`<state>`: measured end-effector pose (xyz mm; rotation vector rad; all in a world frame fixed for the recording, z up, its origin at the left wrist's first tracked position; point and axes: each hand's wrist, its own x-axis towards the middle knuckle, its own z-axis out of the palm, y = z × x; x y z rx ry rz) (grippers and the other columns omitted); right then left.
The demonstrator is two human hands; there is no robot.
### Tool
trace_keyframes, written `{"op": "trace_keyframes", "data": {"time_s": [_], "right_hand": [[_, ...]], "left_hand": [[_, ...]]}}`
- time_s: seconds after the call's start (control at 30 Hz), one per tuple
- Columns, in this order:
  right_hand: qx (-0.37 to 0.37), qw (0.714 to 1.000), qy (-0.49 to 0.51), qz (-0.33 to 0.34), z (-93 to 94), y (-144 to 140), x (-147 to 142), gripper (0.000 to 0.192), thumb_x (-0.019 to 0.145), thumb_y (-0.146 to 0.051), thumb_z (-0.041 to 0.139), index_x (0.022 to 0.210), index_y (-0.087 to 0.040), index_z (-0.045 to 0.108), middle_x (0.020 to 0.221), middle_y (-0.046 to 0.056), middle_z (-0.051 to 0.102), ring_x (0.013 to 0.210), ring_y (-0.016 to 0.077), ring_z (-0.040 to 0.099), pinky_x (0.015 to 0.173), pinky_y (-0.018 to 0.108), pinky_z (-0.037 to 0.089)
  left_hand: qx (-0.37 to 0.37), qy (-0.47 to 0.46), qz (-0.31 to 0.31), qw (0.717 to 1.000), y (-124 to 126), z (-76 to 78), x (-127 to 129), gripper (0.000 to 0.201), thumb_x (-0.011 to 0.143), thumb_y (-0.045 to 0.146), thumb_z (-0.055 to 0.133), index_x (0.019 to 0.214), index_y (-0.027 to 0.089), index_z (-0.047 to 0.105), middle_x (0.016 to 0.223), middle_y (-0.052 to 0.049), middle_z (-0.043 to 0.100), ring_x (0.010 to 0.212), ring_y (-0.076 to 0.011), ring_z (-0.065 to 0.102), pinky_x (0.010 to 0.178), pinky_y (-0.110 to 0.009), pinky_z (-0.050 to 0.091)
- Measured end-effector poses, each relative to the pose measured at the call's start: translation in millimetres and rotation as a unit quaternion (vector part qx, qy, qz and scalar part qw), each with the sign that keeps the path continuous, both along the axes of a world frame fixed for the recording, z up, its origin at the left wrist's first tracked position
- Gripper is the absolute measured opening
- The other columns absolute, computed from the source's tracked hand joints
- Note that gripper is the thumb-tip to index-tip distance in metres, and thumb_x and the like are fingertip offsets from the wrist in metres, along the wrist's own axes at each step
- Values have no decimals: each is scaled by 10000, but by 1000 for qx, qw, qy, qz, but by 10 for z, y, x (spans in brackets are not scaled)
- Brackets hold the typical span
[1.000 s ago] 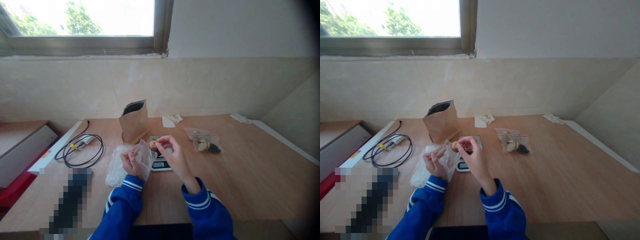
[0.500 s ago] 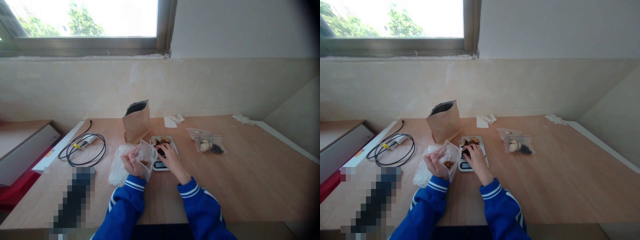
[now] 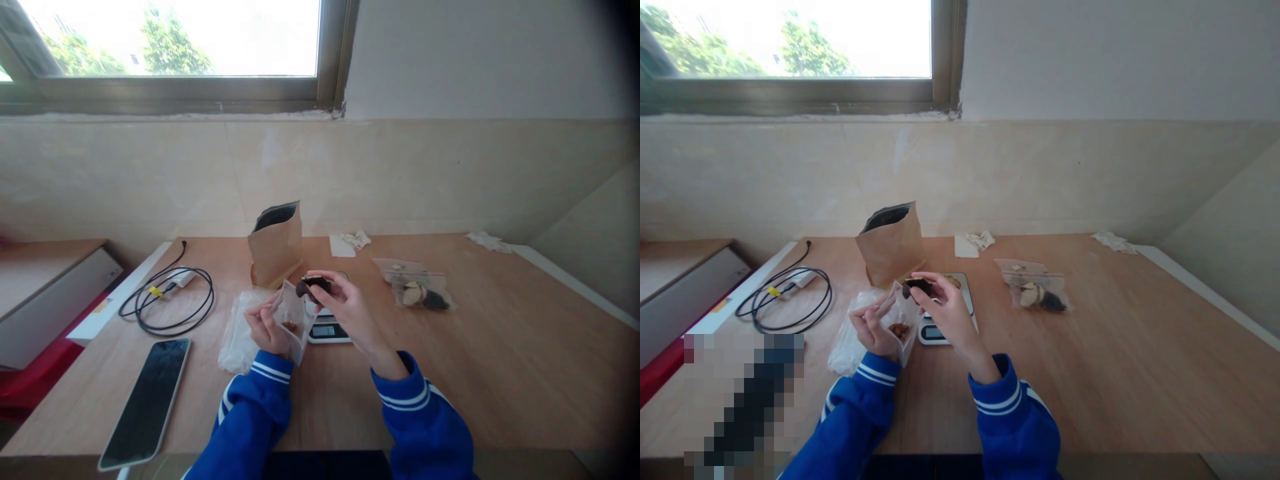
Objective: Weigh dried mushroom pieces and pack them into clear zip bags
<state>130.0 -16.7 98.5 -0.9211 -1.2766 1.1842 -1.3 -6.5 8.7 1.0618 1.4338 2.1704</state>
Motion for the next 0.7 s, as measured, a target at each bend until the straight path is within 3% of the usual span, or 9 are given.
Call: {"op": "trace_keyframes", "data": {"time_s": [0.13, 0.3, 0.43, 0.6, 0.63, 0.7], "right_hand": [[-41, 997, -61, 35, 0, 54, -110, 332, 811, -380, 621, 1076, -180, 635, 843, 44, 699, 710, 163, 659, 564, 248, 524], [51, 977, -208, -1, -11, 102, -192, 256, 834, -265, 576, 1068, -208, 663, 934, 49, 699, 815, 169, 656, 734, 294, 516], [114, 949, -293, 1, 29, 73, -198, 317, 823, -227, 576, 1132, -220, 644, 986, 66, 687, 875, 187, 621, 811, 343, 491], [157, 947, -261, 102, -103, 206, -3, 412, 837, -235, 559, 1248, -254, 566, 1178, 58, 623, 1040, 185, 576, 913, 346, 460], [157, 951, -247, 95, -162, 266, 44, 384, 865, -241, 515, 1246, -259, 564, 1195, 54, 615, 1054, 179, 574, 909, 338, 464], [160, 953, -259, 13, -309, 398, 122, 339, 903, -244, 445, 1211, -257, 585, 1203, 59, 607, 1097, 186, 554, 929, 356, 450]], "left_hand": [[32, -10, -3, 999, 5, -7, -4, 238, 904, 412, 413, 878, 185, 478, 903, -88, 716, 809, -218, 699, 729, -401, 537], [31, -36, -17, 999, 7, 25, 10, 236, 908, 403, 407, 876, 181, 478, 916, -95, 720, 816, -227, 700, 733, -405, 537], [24, -49, -3, 999, 12, 53, 15, 234, 907, 412, 418, 832, 192, 450, 888, -83, 730, 791, -219, 703, 697, -376, 539], [-11, -43, -7, 999, 19, 39, -12, 274, 903, 452, 401, 858, 190, 470, 935, -97, 726, 794, -217, 704, 680, -366, 542], [-20, -40, -5, 999, 20, 34, -18, 280, 902, 460, 399, 855, 192, 467, 941, -98, 725, 790, -216, 704, 678, -364, 542], [-34, -33, 0, 999, 24, 30, -27, 283, 902, 470, 390, 841, 200, 447, 947, -99, 723, 793, -214, 704, 678, -359, 543]]}}
